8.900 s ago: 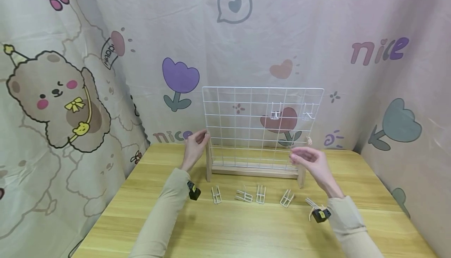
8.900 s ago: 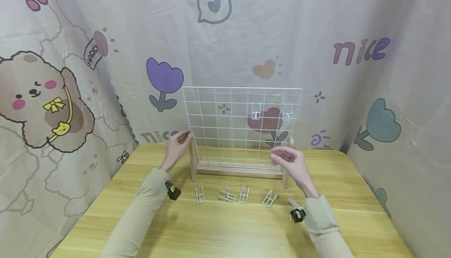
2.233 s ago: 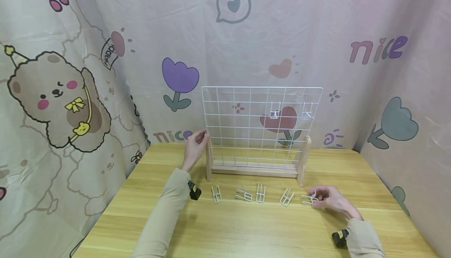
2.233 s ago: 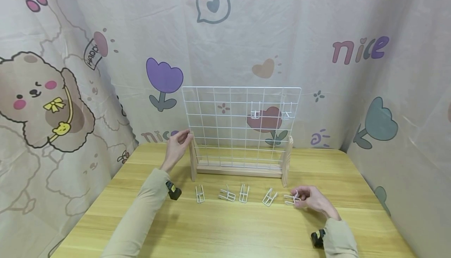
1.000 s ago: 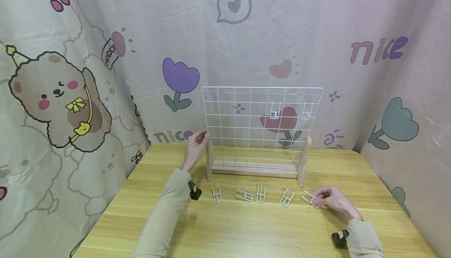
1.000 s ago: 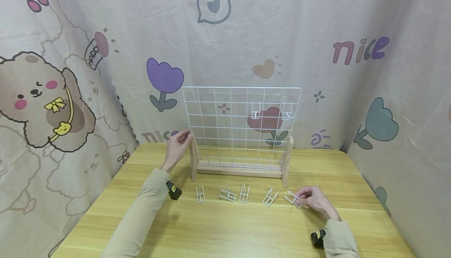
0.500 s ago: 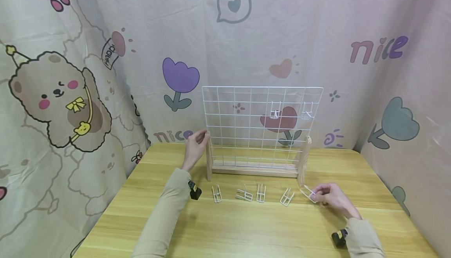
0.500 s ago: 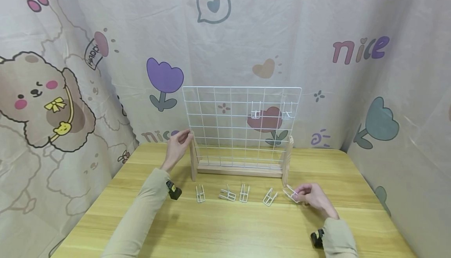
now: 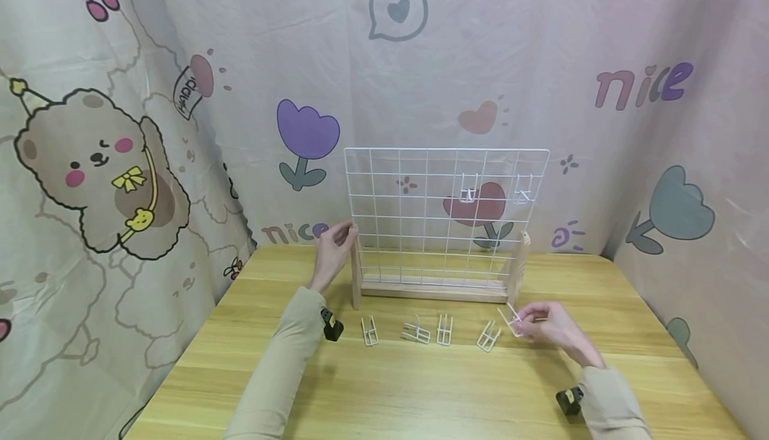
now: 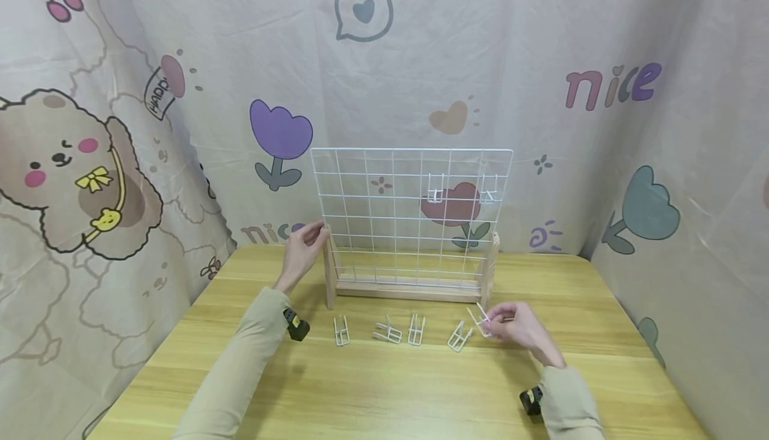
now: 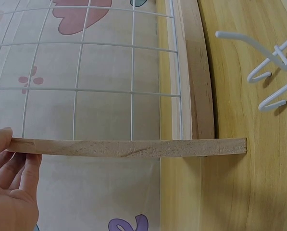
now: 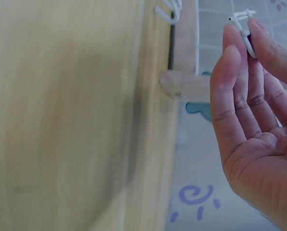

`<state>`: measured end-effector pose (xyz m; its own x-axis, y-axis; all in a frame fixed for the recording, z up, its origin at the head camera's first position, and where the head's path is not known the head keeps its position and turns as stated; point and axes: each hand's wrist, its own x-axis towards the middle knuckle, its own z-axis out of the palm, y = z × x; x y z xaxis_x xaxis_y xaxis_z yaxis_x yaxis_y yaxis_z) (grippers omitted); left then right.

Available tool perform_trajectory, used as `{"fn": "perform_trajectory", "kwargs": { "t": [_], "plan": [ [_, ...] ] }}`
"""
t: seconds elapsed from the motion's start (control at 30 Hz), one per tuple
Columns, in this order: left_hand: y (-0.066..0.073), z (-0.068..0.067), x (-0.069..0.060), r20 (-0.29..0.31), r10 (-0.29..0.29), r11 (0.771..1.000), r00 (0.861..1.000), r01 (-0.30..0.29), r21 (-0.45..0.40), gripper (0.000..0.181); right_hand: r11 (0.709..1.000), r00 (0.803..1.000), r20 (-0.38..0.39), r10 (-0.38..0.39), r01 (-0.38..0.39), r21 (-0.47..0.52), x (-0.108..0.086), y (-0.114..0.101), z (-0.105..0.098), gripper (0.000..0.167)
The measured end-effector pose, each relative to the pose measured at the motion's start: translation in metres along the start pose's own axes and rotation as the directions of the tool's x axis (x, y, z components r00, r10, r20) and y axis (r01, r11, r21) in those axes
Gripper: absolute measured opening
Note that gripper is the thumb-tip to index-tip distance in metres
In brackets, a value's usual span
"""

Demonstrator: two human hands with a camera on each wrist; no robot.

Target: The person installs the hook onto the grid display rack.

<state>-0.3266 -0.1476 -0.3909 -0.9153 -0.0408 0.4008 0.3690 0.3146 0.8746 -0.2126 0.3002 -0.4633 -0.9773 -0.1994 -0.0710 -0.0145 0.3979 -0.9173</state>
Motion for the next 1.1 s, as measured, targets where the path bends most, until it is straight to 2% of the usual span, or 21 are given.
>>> {"fn": "perform_trajectory", "kwargs": {
  "t": [0.03,0.23,0.27,0.43,0.67,0.93,1.1],
  "plan": [
    [0.006,0.0,-0.002,0.004,-0.002,1.0,1.0,0.002,0.0,0.04,1.0,1.0,0.006,-0.009,0.009,0.006,0.001,-0.002,0.002,0.035],
    [0.005,0.0,-0.002,0.009,-0.014,1.0,1.0,0.014,0.002,0.04,0.998,0.998,0.027,-0.058,0.058,0.028,0.005,-0.016,0.012,0.034],
    [0.0,0.0,0.0,0.008,-0.013,1.0,1.0,0.013,0.001,0.041,0.997,0.997,0.03,-0.067,0.066,0.034,0.006,-0.019,0.014,0.034],
    [0.0,0.0,0.0,0.007,-0.014,1.0,1.0,0.014,0.002,0.04,0.992,0.995,0.041,-0.091,0.087,0.091,0.011,-0.032,0.024,0.033],
    [0.001,0.0,-0.001,0.001,-0.012,1.0,1.0,0.012,0.011,0.039,0.984,0.99,-0.004,-0.14,0.14,0.113,0.019,-0.051,0.038,0.031],
    [0.001,0.0,-0.001,0.004,-0.014,1.0,1.0,0.014,-0.001,0.041,0.95,0.968,-0.037,-0.25,0.252,0.187,0.032,-0.073,0.05,0.03],
    [0.001,0.0,0.0,0.005,-0.009,1.0,1.0,0.009,0.02,0.04,0.928,0.955,-0.056,-0.29,0.295,0.227,0.039,-0.092,0.055,0.029]
  ]
}}
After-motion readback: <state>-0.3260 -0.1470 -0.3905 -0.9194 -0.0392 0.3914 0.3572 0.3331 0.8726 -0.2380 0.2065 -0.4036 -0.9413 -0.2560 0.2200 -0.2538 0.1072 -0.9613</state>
